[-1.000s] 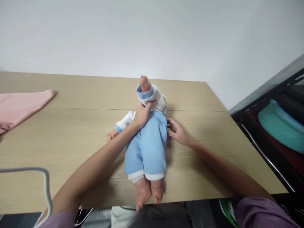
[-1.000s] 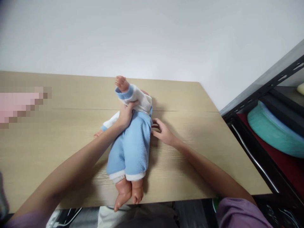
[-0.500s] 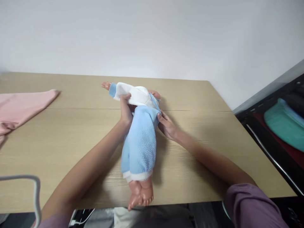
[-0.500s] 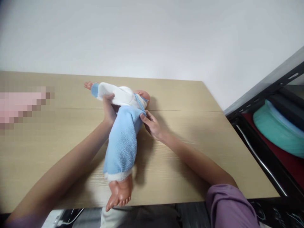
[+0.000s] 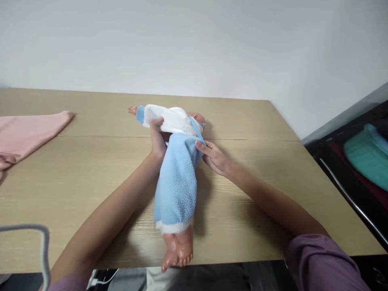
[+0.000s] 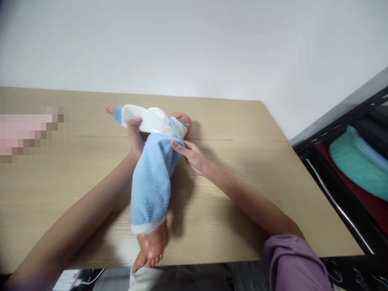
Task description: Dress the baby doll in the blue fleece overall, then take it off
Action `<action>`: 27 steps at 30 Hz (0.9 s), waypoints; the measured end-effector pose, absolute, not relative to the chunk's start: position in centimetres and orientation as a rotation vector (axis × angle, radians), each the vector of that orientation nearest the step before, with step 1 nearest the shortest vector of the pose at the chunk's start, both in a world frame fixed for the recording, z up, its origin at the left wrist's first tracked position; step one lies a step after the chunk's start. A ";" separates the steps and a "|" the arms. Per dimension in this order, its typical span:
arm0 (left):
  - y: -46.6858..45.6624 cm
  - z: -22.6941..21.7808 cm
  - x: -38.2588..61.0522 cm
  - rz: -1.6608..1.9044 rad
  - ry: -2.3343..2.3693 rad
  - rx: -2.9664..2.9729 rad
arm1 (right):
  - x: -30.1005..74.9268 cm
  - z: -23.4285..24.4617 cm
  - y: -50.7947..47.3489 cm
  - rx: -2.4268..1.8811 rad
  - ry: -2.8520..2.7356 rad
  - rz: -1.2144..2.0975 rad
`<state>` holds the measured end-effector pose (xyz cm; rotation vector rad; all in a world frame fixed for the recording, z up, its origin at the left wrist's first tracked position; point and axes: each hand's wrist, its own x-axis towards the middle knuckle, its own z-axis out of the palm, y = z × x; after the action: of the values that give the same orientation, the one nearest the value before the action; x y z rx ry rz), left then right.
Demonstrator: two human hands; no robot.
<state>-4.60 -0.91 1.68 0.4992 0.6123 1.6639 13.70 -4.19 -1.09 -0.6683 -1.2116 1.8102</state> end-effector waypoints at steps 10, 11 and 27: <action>0.4 2.1 -6.5 1.705 0.601 0.413 | 13.7 -3.2 -4.2 -0.762 -1.683 1.505; 0.6 2.1 -6.9 1.706 0.579 0.412 | 13.8 -3.3 -4.4 -0.736 -1.759 1.469; 0.5 3.1 -8.8 1.723 0.584 0.184 | 10.2 -5.7 -3.6 -0.803 -1.437 1.394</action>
<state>-8.78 0.49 3.09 0.1837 0.5835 1.7231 10.22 -3.64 -5.70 -0.8033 -1.4368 1.3938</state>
